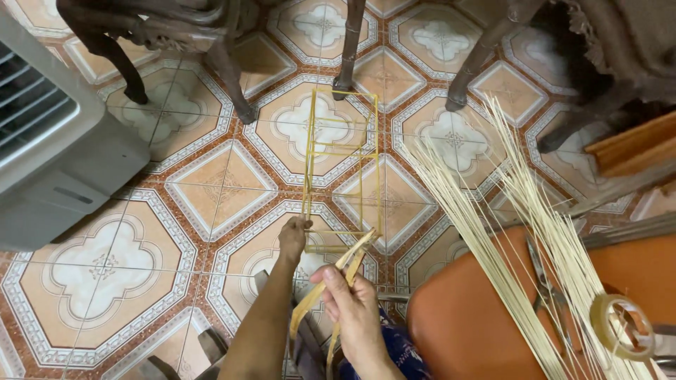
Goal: Assembling and weaving a bamboo frame for a lantern or basket.
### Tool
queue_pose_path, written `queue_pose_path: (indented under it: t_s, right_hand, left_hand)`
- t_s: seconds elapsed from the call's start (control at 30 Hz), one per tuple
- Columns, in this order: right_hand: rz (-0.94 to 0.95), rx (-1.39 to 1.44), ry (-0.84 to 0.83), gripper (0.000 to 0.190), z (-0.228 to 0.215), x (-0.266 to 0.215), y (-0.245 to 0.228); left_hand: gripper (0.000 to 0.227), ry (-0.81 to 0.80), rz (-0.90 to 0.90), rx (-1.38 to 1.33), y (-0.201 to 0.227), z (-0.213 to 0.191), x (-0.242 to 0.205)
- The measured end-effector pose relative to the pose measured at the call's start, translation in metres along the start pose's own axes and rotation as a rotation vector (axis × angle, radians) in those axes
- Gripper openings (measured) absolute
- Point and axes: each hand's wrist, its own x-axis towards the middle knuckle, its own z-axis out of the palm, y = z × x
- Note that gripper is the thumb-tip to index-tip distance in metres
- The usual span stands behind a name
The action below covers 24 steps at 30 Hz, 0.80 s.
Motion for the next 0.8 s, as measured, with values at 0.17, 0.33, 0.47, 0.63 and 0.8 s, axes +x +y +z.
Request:
queue_pose_path:
  t_s: [0.17, 0.33, 0.47, 0.63, 0.8]
  right_hand:
    - [-0.021, -0.008, 0.013, 0.032, -0.003, 0.002, -0.006]
    - [-0.024, 0.046, 0.064, 0.03, -0.01, 0.007, -0.009]
    - [-0.057, 0.108, 0.042, 0.032, -0.014, 0.01, -0.012]
    - [-0.065, 0.191, 0.061, 0.03, -0.024, 0.006, -0.023]
    - [-0.057, 0.274, 0.082, 0.032, -0.044, 0.005, -0.014]
  left_hand:
    - [0.033, 0.054, 0.152, -0.518, 0.08, 0.023, -0.009]
    - [0.032, 0.157, 0.253, -0.484, 0.155, -0.014, -0.025]
    - [0.031, 0.197, 0.414, -0.468, 0.201, -0.089, -0.048]
    - [0.036, 0.32, 0.503, -0.323, 0.267, -0.195, -0.133]
    - [0.039, 0.497, 0.751, 0.091, 0.311, -0.289, -0.249]
